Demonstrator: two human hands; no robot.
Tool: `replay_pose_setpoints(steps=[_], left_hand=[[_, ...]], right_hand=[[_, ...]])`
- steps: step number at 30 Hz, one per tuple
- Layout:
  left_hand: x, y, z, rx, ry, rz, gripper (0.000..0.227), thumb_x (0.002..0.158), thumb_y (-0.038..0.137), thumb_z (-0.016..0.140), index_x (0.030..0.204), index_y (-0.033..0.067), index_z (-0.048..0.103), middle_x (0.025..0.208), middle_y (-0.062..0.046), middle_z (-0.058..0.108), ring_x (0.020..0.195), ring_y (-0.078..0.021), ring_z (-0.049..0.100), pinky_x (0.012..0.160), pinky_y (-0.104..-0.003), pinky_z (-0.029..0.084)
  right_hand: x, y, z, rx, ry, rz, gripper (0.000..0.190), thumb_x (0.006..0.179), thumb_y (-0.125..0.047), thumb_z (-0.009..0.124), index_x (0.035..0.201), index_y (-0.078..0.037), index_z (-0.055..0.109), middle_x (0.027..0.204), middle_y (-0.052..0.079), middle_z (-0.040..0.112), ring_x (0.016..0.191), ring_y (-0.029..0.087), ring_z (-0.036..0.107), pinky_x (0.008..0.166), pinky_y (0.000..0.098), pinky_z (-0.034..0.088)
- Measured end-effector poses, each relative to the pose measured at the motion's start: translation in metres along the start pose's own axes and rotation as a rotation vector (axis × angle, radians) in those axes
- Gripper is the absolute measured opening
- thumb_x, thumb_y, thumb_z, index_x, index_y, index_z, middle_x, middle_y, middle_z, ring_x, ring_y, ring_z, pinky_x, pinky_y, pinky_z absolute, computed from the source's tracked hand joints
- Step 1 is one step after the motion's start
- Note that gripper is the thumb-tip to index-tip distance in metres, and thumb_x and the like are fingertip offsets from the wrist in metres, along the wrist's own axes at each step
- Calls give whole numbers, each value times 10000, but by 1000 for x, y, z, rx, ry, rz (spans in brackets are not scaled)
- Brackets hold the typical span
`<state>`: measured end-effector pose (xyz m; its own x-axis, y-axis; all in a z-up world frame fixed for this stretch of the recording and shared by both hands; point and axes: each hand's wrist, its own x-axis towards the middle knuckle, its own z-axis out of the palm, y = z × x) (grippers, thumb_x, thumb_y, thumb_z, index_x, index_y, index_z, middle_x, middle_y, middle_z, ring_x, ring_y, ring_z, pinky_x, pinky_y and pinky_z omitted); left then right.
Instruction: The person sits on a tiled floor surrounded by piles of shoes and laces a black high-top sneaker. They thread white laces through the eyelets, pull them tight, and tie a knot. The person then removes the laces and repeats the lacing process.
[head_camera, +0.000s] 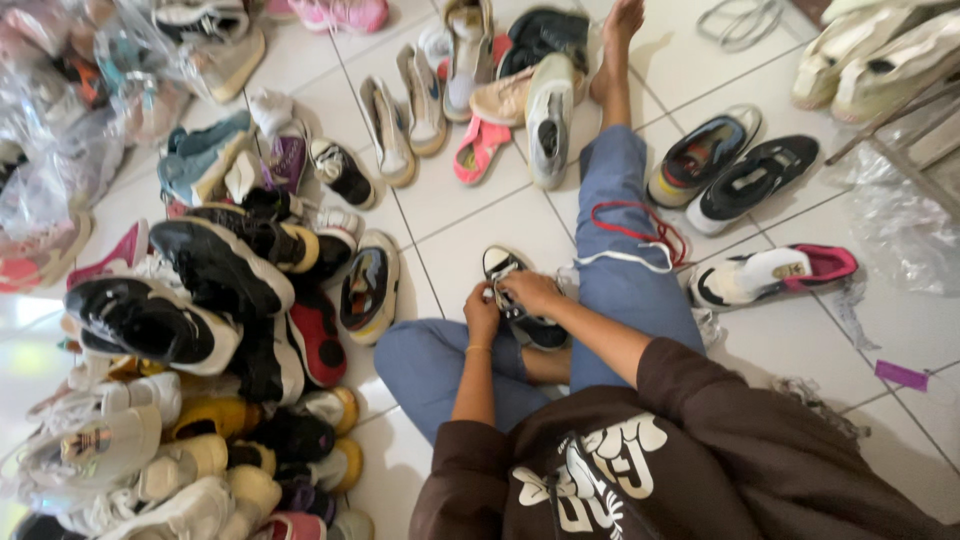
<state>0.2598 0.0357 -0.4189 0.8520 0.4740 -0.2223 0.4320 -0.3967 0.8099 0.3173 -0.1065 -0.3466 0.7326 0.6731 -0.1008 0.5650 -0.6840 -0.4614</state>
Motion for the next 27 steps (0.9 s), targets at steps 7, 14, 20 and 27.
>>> replay_pose_setpoints(steps=[7,14,20,27], left_hand=[[34,-17,10,329,38,123,85,747,171,654,728,91,634,614,-106,612,668,-324,658,619,-414,536],[-19,29,-121,630,108,204,185,683,-24,617,863,-22,574,785,-180,562,759,-400,657,613,-436,543],[-84,-5,-240,-1052,574,66,103,862,-37,585,814,38,532,774,-243,623,617,-355,660,512,-390,569],[-166,57,-300,-1308,716,57,90,1013,207,391,1015,156,317,1099,-170,627,870,-327,698,713,-378,623]], right_hand=[[-9,9,-17,324,237,-26,237,812,-123,580,1042,-159,624,1038,85,578,1057,333,552,868,445,476],[5,101,-6,397,329,278,212,805,-260,647,1014,-242,678,985,56,658,963,274,637,820,402,509],[-19,43,-49,238,-4,341,367,824,-406,595,1171,-288,602,1160,65,645,1107,277,595,891,471,462],[-28,18,-76,157,-100,348,396,843,-345,521,1226,-255,565,1151,96,655,1100,336,594,904,506,458]])
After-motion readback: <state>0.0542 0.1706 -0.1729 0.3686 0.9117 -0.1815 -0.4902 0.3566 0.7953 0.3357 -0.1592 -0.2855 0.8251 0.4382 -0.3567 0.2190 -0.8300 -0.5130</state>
